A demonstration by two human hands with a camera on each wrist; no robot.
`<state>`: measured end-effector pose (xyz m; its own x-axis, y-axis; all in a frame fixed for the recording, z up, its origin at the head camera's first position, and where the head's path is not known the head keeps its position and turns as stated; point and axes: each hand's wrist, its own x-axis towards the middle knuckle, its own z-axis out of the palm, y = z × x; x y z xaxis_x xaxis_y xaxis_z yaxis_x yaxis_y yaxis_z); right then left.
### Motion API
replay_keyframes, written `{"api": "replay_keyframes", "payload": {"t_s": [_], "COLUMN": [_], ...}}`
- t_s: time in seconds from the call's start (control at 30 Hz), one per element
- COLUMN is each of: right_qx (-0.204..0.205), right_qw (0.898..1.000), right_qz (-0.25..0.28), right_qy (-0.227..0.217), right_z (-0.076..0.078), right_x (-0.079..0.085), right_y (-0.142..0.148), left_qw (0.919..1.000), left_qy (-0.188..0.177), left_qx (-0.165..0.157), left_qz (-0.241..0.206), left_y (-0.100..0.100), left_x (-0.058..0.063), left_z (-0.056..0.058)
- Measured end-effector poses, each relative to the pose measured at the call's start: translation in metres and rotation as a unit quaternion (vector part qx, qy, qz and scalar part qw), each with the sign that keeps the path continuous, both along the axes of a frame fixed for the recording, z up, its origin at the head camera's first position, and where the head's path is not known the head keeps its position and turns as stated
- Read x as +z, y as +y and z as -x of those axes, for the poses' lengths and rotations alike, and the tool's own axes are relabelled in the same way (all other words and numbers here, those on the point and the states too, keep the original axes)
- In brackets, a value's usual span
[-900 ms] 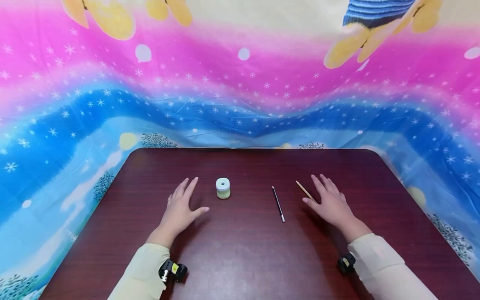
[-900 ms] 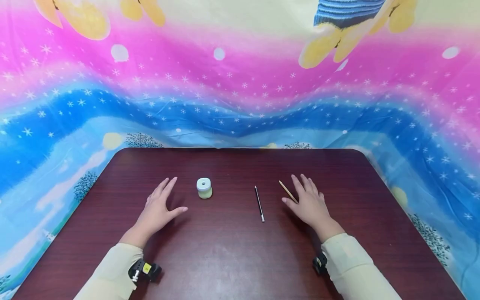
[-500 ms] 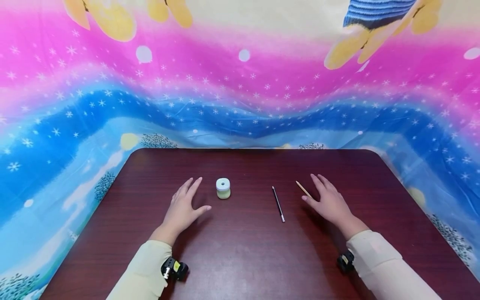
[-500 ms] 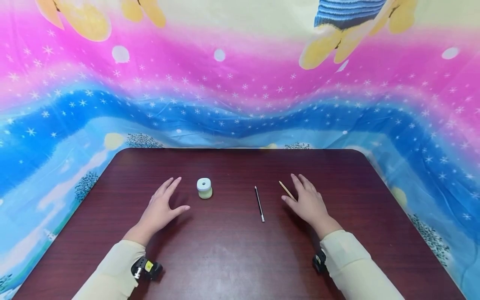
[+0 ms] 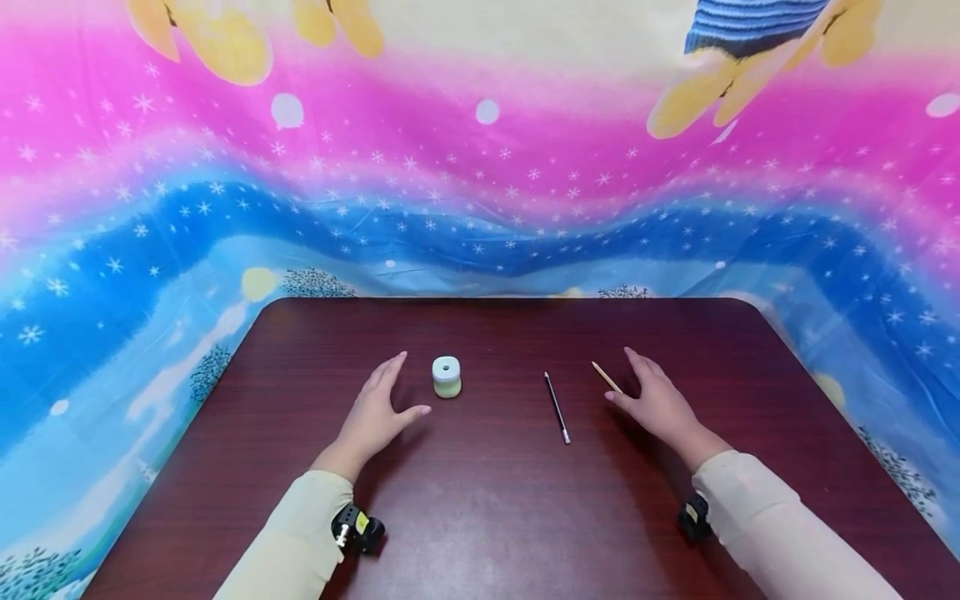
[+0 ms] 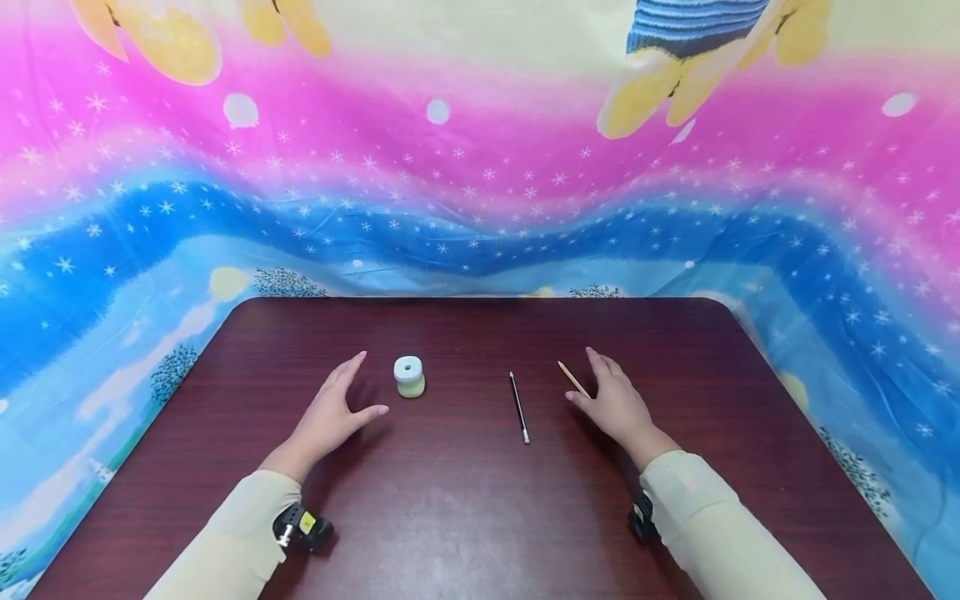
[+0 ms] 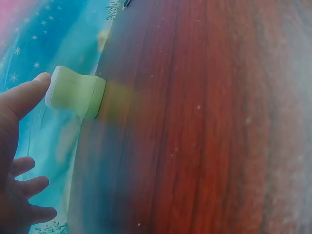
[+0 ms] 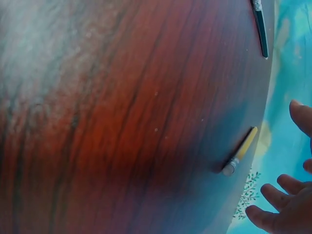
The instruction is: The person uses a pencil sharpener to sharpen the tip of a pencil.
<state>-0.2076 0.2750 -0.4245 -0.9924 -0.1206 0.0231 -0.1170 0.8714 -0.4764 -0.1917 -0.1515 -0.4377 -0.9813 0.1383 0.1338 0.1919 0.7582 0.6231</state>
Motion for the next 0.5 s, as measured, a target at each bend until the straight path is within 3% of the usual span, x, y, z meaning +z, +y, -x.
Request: {"api": "replay_keyframes", "payload": {"t_s": [0.13, 0.5], "right_qx": [-0.003, -0.009], "right_qw": [1.0, 0.998], "right_qz": [0.023, 0.053], "right_qy": [-0.016, -0.035], "right_z": [0.003, 0.002], "right_x": [-0.002, -0.009], "right_y": [0.001, 0.008], "left_qw": [0.9993, 0.9972], "left_qy": [-0.022, -0.05], "left_qx": [0.002, 0.011], "left_qz": [-0.03, -0.053], "left_y": [0.002, 0.008], "left_x": [-0.002, -0.004], "left_z": [0.003, 0.011]}}
